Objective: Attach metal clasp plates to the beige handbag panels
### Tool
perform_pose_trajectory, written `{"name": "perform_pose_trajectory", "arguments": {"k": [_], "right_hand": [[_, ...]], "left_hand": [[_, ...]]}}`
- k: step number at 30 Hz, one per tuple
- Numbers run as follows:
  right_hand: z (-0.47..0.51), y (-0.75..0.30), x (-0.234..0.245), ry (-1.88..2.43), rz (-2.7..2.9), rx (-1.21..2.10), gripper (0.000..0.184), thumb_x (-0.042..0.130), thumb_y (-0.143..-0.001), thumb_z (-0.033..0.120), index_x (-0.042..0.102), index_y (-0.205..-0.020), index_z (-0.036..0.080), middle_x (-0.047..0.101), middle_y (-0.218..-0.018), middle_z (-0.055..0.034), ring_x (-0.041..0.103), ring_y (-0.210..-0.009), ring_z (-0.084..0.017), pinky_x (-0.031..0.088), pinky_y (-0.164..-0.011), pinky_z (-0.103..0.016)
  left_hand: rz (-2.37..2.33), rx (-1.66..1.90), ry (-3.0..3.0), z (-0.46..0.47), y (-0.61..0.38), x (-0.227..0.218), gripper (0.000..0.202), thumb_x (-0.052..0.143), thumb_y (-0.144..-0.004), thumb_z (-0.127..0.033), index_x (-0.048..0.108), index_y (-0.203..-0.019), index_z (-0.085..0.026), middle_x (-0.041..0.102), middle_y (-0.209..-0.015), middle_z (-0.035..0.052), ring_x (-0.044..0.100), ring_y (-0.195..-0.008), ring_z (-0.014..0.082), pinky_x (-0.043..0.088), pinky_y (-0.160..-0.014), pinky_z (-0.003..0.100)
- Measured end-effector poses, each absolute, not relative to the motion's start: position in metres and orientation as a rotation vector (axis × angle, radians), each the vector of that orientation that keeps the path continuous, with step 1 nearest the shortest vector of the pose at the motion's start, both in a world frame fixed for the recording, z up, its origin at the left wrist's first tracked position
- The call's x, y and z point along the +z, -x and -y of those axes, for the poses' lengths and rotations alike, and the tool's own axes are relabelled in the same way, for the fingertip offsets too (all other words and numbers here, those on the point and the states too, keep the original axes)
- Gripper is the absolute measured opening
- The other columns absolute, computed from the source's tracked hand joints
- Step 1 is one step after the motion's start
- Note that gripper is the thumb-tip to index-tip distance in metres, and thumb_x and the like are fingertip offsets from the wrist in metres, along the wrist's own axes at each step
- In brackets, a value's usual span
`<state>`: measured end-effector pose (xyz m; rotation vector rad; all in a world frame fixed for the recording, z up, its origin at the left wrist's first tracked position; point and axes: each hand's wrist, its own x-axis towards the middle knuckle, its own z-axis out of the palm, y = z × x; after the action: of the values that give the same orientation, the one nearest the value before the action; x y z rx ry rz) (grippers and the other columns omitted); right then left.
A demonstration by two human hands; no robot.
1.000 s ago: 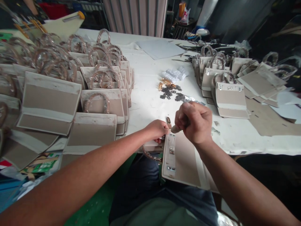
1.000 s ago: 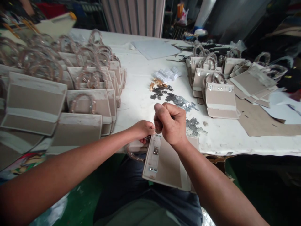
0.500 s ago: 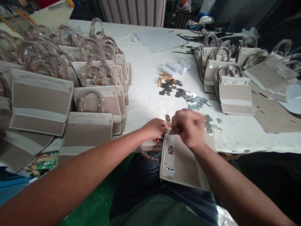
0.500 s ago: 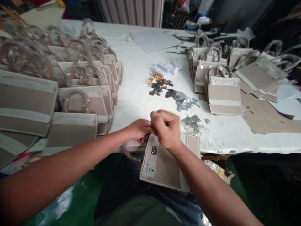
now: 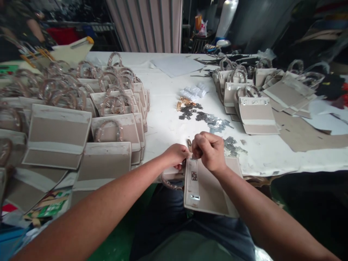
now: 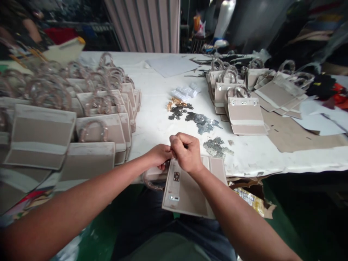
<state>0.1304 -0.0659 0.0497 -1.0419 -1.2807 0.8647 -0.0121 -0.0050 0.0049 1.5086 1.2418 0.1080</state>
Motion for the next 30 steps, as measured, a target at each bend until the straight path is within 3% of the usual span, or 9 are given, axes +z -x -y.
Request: {"name": "perform_pose_trajectory", "arguments": {"k": [8,12,15,20,26,28,30], "right_hand": [[0.064,-0.133,0.053,1.114,1.155,0.882,0.051,0.061,-0.096,0.049,0.051,-0.054,0.023,0.049,-0.043,0.0032,0.043,-0.039,-0.011,0.036,-0.045,-0.026],[0.096,-0.17,0.066,1.287,1.154,0.825,0.05,0.062,-0.096,0.057,0.056,-0.061,0.021,0.053,-0.046,0.0035,0.046,-0.042,-0.012,0.038,-0.048,-0.026],[0.127,-0.208,0.061,1.563,1.318,0.686,0.041,0.068,-0.092,0.057,0.067,-0.073,0.02,0.064,-0.06,0.0005,0.059,-0.058,-0.017,0.044,-0.059,-0.029],[0.166,-0.245,0.025,1.808,1.526,0.55,0.029,0.067,-0.09,0.047,0.079,-0.098,0.021,0.079,-0.098,-0.0076,0.072,-0.09,-0.026,0.052,-0.083,-0.036],[0.173,-0.236,0.025,1.862,1.605,0.409,0.045,0.07,-0.089,0.041,0.076,-0.129,0.021,0.07,-0.135,-0.015,0.073,-0.107,-0.032,0.055,-0.097,-0.045],[0.17,-0.232,0.032,1.85,1.675,0.42,0.05,0.072,-0.086,0.038,0.076,-0.134,0.023,0.071,-0.136,-0.0156,0.074,-0.109,-0.035,0.055,-0.097,-0.047],[0.171,-0.229,0.038,1.781,1.741,0.464,0.044,0.074,-0.083,0.031,0.08,-0.127,0.026,0.077,-0.125,-0.0131,0.074,-0.108,-0.036,0.055,-0.096,-0.047]], "left_hand": [[-1.289,0.153,-1.489,0.008,0.012,0.004,0.021,0.068,-0.09,-0.034,0.063,-0.077,-0.019,0.054,-0.048,-0.0048,0.057,-0.037,0.015,0.04,-0.041,0.024],[-1.257,0.227,-1.538,0.01,0.017,0.003,0.03,0.071,-0.087,-0.046,0.066,-0.081,-0.018,0.053,-0.048,-0.0055,0.051,-0.036,0.0133,0.037,-0.043,0.025],[-1.216,0.294,-1.593,0.013,0.021,0.0,0.039,0.076,-0.08,-0.055,0.068,-0.08,-0.017,0.051,-0.047,-0.0061,0.045,-0.038,0.0117,0.034,-0.045,0.026],[-1.161,0.355,-1.699,0.021,0.023,-0.006,0.051,0.086,-0.062,-0.061,0.072,-0.078,-0.015,0.067,-0.065,0.0009,0.06,-0.062,0.0174,0.042,-0.061,0.028],[-1.166,0.349,-1.949,0.042,0.019,0.024,0.047,0.071,-0.072,-0.065,0.065,-0.071,-0.018,0.058,-0.061,-0.0017,0.055,-0.064,0.0189,0.035,-0.061,0.029],[-1.155,0.357,-2.072,0.053,0.019,0.044,0.041,0.069,-0.075,-0.059,0.062,-0.068,-0.02,0.056,-0.061,-0.0027,0.053,-0.064,0.0181,0.033,-0.062,0.029],[-1.172,0.365,-2.223,0.066,0.019,0.065,0.035,0.066,-0.08,-0.052,0.059,-0.066,-0.021,0.054,-0.061,-0.0031,0.053,-0.065,0.0175,0.031,-0.063,0.029]]}}
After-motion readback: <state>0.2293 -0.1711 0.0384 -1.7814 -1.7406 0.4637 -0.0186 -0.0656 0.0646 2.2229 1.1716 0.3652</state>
